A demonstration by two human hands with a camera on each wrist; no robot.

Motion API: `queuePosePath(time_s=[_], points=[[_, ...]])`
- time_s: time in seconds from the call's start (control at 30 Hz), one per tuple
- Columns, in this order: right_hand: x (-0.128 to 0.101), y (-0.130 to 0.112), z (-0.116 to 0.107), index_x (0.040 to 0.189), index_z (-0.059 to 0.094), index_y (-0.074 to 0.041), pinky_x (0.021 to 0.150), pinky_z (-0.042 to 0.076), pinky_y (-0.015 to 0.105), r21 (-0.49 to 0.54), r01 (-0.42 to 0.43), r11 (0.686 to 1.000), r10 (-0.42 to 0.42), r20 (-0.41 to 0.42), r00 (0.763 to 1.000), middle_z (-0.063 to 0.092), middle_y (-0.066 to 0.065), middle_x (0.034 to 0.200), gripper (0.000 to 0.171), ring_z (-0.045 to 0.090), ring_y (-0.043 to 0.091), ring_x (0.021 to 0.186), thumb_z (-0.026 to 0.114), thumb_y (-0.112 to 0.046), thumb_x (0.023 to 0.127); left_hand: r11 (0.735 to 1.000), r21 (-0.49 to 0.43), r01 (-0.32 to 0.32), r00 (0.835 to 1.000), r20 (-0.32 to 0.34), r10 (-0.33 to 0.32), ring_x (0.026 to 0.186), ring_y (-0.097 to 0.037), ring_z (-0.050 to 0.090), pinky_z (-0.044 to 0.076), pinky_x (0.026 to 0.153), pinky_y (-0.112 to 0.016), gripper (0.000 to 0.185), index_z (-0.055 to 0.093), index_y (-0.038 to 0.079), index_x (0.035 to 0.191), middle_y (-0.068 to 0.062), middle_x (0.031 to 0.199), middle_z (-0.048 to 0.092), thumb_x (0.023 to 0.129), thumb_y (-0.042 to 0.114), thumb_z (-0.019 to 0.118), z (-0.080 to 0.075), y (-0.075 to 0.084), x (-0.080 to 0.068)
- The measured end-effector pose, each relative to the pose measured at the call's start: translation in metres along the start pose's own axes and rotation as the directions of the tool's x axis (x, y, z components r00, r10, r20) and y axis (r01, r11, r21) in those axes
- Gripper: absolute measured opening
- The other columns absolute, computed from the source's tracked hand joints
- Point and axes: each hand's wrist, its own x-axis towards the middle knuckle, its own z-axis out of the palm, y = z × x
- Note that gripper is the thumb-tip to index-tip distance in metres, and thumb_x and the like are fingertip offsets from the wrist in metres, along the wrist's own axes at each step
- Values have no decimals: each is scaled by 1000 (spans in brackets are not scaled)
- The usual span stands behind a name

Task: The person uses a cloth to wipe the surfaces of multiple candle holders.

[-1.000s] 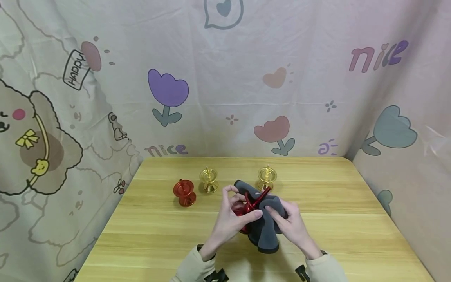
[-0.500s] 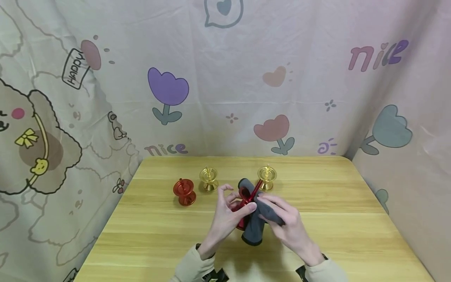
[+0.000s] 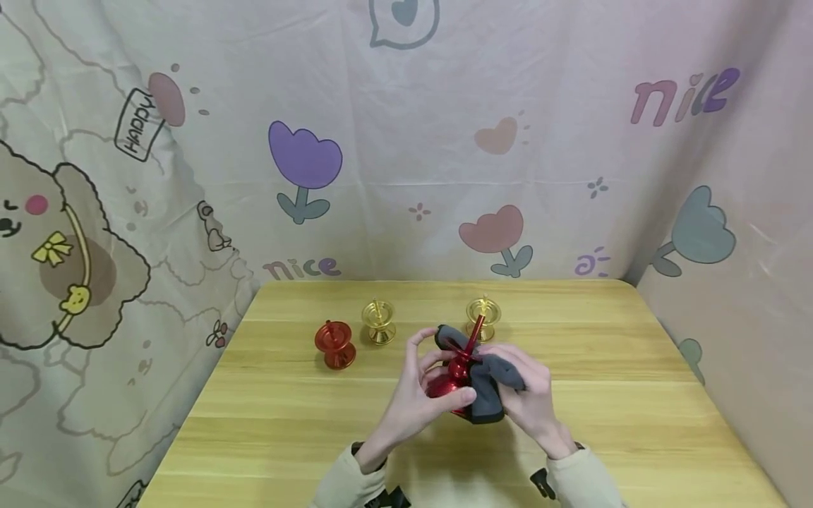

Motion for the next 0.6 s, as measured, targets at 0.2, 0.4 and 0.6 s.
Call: queuePosePath(time_s=[0.2,0.4,0.6], points=[[4,5,-6,100,70,14,100,55,23,44,8,999,-9,6,1000,71,24,97,14,70,21,102,64,11,87,922,352,-163,987,72,147,120,-23,64,52,104,-39,107,21,30,158,-7,138,63,76,26,90,-4,0,-4],[9,5,-5,99,70,13,100,55,22,-12,42,999,-42,11,999,72,22,99,21,70,25,97,65,-7,97,864,439,-245,968,62,243,104,-13,70,56,99,-36,101,27,27,159,-3,120,72,78,29,88,-2,-1,-5],[12,5,-9,105,70,13,104,53,26,116,-3,993,-3,50,999,72,22,105,20,68,21,109,67,-4,95,944,218,-248,968,93,233,104,-12,69,60,93,-29,98,29,23,159,-17,113,72,80,11,85,-7,-2,-6]])
